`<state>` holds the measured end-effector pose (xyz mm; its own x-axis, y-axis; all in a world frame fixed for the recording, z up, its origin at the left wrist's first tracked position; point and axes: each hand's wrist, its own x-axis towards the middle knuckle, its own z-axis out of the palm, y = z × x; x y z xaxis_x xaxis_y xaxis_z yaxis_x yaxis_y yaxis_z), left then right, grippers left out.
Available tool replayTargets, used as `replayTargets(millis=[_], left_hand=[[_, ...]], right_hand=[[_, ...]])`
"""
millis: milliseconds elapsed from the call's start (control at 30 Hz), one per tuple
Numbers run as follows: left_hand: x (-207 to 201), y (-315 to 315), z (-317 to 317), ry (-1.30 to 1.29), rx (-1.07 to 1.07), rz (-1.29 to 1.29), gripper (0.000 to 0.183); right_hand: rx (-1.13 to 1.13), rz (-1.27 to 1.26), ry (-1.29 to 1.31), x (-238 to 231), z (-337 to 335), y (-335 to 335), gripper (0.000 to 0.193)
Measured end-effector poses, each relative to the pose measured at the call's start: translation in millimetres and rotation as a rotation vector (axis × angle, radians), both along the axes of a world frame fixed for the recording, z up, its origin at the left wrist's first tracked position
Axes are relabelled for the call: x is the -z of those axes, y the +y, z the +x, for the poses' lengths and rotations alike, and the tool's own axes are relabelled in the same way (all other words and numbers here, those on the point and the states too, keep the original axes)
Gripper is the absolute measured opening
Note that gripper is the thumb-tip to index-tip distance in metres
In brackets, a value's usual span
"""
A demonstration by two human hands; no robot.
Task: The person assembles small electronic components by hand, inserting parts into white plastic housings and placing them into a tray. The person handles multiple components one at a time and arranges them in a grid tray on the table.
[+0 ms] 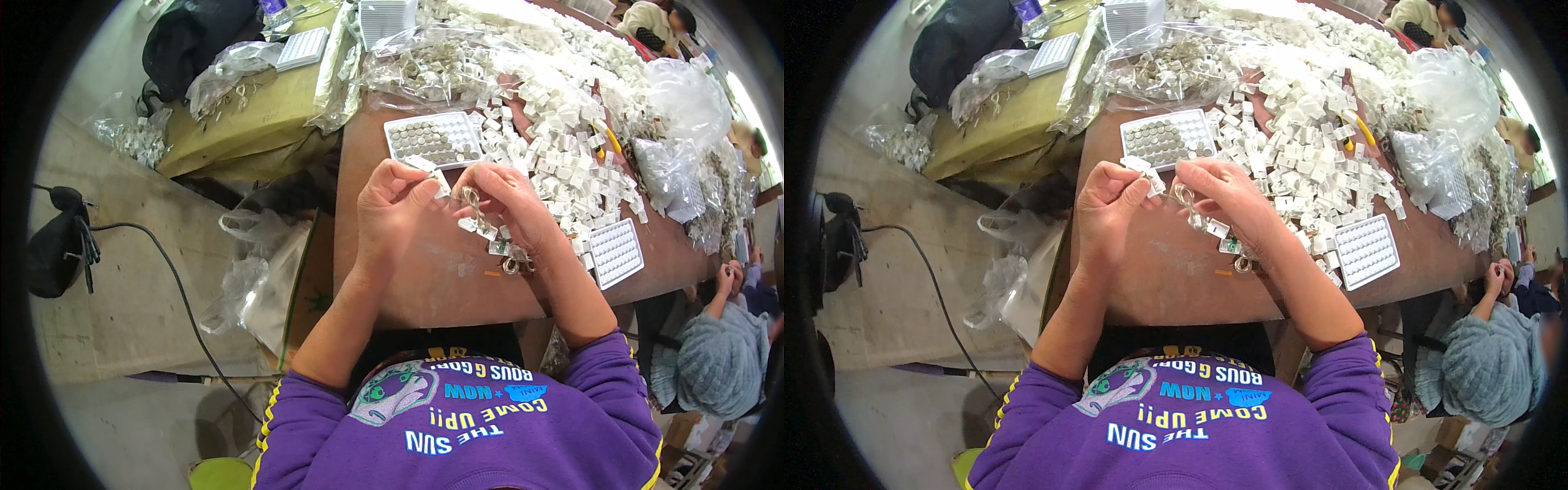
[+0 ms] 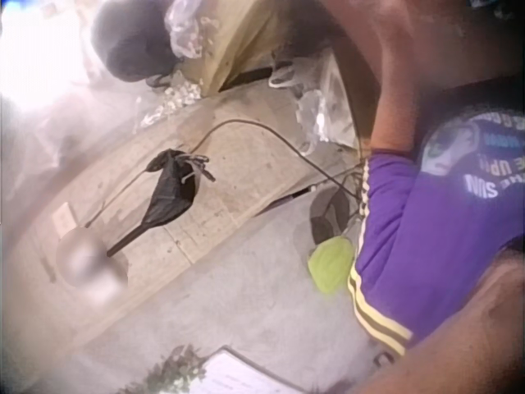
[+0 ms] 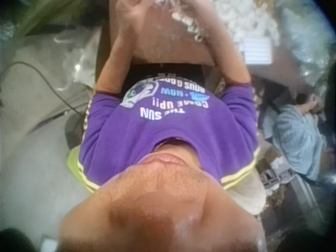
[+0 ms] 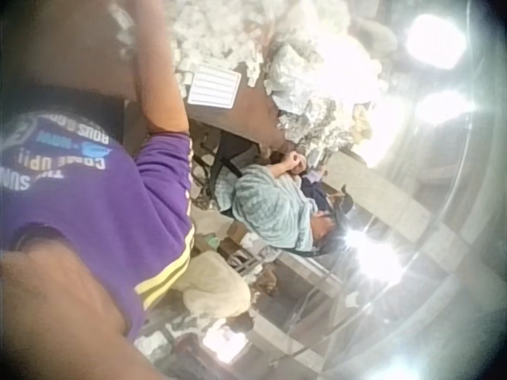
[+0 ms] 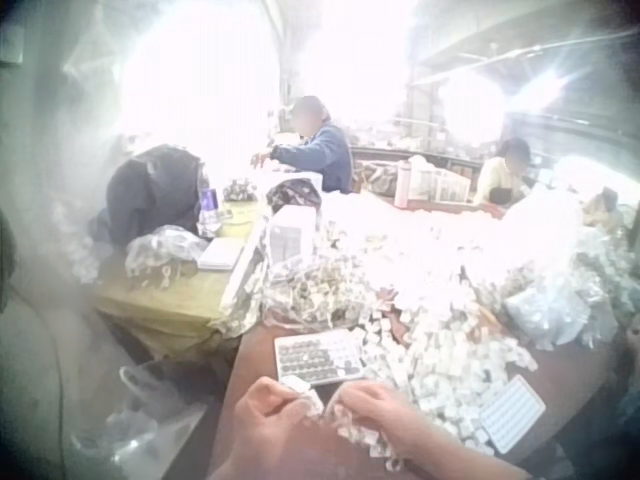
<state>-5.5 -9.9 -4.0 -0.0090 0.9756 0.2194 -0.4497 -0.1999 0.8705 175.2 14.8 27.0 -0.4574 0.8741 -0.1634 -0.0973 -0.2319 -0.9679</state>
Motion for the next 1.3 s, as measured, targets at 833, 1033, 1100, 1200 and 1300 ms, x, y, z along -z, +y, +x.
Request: replayTargets(millis=[833,1033,1100,1200,1300], left_hand=[[3,2,4,0.059,-0.026,-0.175,0.012],[2,0,9,-0.102,0.04,-0.271,0.014],[2,0,10,-0.151,0.059,-0.277,0.014],[3,-1,11,-0.199,0.079,-0.315,0.014],[3,0,12,-0.279,0.085,-0.385,0.013]], right_hand=[[0.106,0.23,-0.045,5,-17,-13,0.012],[0.131,0.232,-0.029,11,-19,-11,0.01],[0.149,0.241,-0.076,12,-19,-11,0.01],[0.159,0.252,-0.087,12,-20,-11,0.01],[0.162,0.263,-0.067,12,-21,-12,0.01]])
